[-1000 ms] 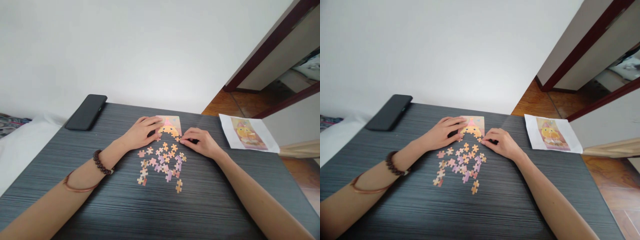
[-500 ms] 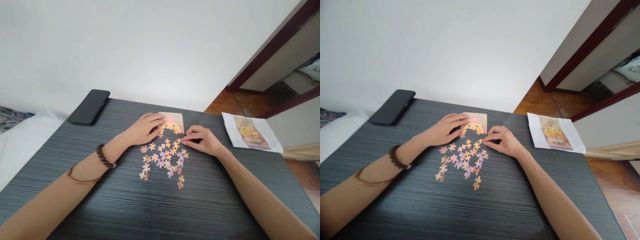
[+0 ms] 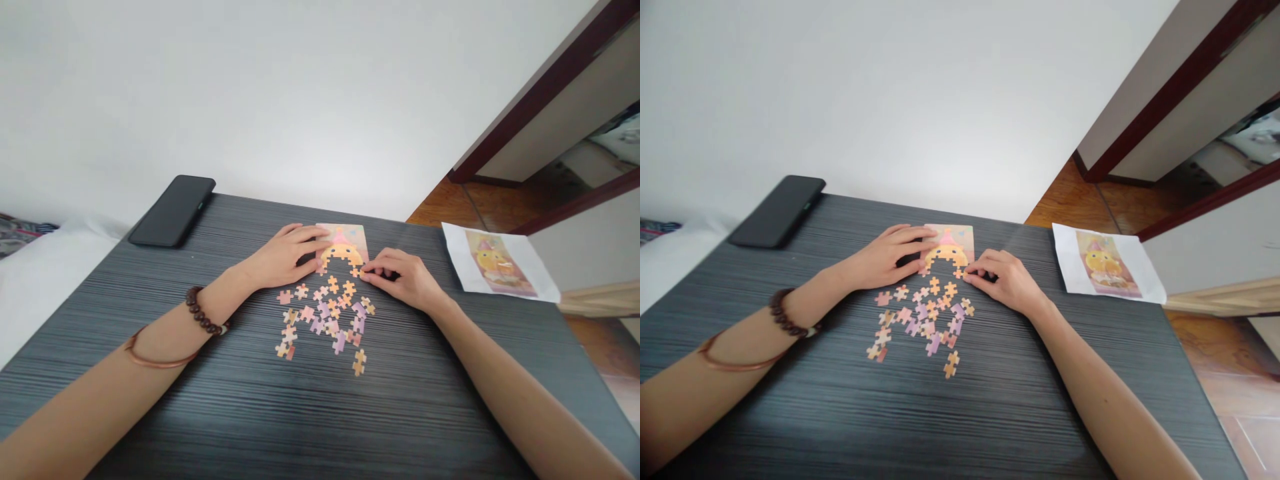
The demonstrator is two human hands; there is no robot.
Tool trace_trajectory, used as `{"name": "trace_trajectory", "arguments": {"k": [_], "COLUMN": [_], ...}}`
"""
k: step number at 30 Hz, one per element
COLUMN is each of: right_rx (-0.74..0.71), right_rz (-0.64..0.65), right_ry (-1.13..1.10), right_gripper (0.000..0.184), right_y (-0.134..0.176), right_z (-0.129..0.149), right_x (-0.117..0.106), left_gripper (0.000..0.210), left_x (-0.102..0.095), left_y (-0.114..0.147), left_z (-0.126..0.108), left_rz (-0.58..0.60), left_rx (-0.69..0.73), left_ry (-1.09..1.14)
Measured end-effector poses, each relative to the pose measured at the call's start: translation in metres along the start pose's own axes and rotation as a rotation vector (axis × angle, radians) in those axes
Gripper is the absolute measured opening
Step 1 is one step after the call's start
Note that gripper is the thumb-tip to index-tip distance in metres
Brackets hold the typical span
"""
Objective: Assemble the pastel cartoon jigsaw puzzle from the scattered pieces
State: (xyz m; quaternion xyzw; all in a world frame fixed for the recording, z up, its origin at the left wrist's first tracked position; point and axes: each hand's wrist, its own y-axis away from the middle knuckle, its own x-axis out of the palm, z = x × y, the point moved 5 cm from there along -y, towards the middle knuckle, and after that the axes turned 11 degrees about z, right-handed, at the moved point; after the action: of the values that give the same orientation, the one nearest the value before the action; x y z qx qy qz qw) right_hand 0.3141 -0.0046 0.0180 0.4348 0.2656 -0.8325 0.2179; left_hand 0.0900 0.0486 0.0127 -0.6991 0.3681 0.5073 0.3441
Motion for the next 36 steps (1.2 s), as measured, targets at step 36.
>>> {"name": "trace_trajectory", "arguments": {"k": [36], "right_rx": [-0.06], "right_rz": [-0.051], "right_ry": [0.081], "right_gripper": [0.013], "right_y": [-0.003], "right_z": [0.009], "right_x": [0.002], "left_gripper": [0.035], "left_x": [0.003], "left_y": [0.0], "left_z": [-0.001], "left_rz": [0.005], "left_rx": [0.017], "left_ry": [-0.038]}}
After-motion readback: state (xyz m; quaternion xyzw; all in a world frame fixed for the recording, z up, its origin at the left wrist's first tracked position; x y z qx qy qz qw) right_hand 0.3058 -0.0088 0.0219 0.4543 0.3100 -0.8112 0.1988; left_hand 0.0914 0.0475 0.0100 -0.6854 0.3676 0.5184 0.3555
